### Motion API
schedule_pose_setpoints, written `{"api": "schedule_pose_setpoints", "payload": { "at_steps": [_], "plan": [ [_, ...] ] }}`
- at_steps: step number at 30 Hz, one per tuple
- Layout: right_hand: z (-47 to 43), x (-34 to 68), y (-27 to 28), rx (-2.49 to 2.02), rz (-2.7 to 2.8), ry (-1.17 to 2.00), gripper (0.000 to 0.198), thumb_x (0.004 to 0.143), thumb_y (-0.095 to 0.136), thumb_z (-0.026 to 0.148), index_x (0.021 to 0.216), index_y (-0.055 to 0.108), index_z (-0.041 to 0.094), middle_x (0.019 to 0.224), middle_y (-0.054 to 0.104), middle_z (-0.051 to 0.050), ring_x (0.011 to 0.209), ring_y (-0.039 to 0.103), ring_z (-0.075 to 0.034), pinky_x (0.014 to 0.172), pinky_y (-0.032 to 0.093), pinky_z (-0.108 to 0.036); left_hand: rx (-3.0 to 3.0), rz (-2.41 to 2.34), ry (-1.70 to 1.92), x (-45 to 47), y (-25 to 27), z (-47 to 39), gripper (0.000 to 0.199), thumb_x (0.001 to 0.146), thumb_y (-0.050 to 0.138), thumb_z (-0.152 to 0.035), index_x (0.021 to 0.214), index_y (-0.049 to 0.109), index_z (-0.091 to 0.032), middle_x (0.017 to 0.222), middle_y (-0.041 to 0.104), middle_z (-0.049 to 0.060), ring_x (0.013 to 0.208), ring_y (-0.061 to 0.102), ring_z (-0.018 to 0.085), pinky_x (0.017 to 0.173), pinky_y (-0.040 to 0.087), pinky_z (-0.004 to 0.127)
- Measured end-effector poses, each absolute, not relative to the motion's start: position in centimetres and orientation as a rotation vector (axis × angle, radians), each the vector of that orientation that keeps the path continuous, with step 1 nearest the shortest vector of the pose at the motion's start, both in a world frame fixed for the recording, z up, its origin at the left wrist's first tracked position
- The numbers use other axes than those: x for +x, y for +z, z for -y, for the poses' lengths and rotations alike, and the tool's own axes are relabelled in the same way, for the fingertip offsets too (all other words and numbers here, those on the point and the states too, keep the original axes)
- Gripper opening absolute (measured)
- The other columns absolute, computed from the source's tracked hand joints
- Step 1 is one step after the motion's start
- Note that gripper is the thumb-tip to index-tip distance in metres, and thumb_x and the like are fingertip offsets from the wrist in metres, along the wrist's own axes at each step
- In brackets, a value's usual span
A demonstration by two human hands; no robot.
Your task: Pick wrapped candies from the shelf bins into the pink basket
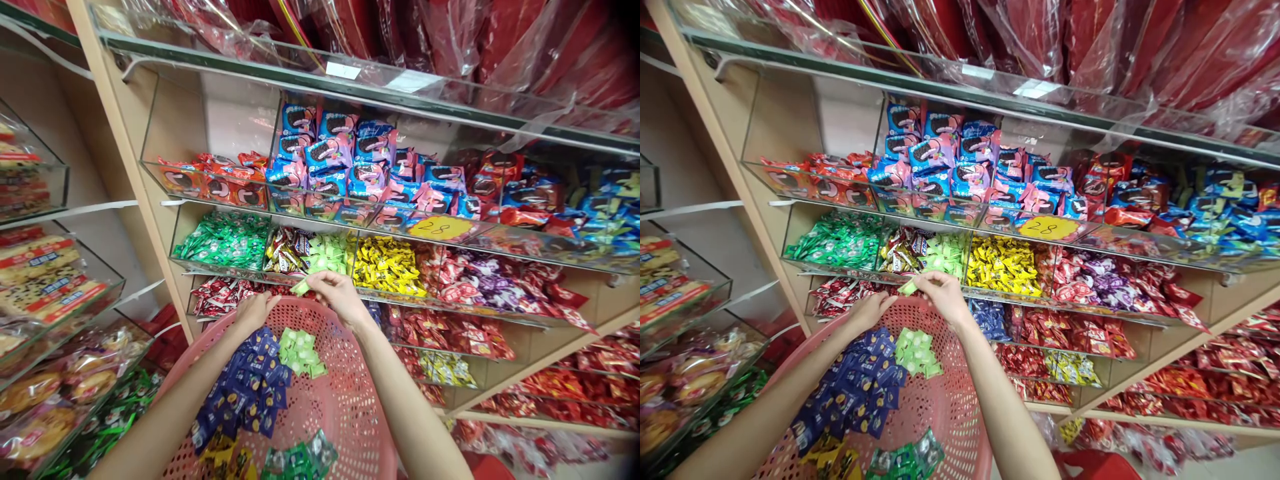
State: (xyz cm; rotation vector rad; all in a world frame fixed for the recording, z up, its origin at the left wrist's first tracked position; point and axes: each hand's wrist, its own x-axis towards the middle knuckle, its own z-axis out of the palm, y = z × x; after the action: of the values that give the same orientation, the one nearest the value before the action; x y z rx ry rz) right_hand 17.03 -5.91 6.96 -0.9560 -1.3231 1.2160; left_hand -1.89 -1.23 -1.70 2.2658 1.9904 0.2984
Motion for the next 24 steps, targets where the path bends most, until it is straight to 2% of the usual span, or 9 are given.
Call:
{"api": "schedule_pose_setpoints", "payload": {
  "at_steps": [8, 15, 21, 24],
  "plan": [
    [5.6, 14.7, -0.5, -1.206, 1.733, 1.066, 0.014, 0.069, 0.055, 0.022, 0.059, 0.061, 0.013, 0.052, 0.058, 0.002, 0.046, 0.046, -0.007, 0.047, 0.035, -0.018, 2.29, -2.011, 0.285, -2.0, -2.4, 1.0, 0.054, 0.084, 0.017, -0.058, 0.093, 0.057, -0.023, 0.088, 0.067, 0.008, 0.083, 0.061, 0.024, 0.068, 0.04, 0.031],
    [4.6, 15.1, -6.6, -1.604, 1.699, 0.992, 0.018, 0.066, 0.051, 0.012, 0.05, 0.06, 0.015, 0.048, 0.059, 0.001, 0.045, 0.048, -0.007, 0.051, 0.036, -0.017, 2.305, -1.999, 0.262, -1.1, -2.9, 0.8, 0.055, 0.083, 0.02, -0.058, 0.096, 0.058, -0.021, 0.092, 0.066, 0.011, 0.087, 0.06, 0.025, 0.072, 0.041, 0.033],
    [3.8, 14.8, -8.3, -1.668, 1.545, 1.142, 0.025, 0.07, 0.051, 0.017, 0.047, 0.059, 0.014, 0.036, 0.047, 0.004, 0.032, 0.03, -0.005, 0.039, 0.028, -0.018, 2.343, -1.983, 0.267, -0.1, -2.8, 0.5, 0.051, 0.085, 0.021, -0.054, 0.099, 0.058, -0.022, 0.094, 0.067, 0.01, 0.09, 0.06, 0.026, 0.074, 0.04, 0.035],
    [3.5, 14.7, -8.9, -1.671, 1.486, 1.213, 0.024, 0.071, 0.052, 0.018, 0.048, 0.059, 0.013, 0.036, 0.047, 0.004, 0.03, 0.028, -0.004, 0.035, 0.024, -0.018, 2.333, -1.983, 0.253, 0.0, -2.8, 0.4, 0.052, 0.085, 0.021, -0.054, 0.102, 0.057, -0.022, 0.095, 0.066, 0.01, 0.091, 0.06, 0.026, 0.074, 0.04, 0.035]
  ]
}}
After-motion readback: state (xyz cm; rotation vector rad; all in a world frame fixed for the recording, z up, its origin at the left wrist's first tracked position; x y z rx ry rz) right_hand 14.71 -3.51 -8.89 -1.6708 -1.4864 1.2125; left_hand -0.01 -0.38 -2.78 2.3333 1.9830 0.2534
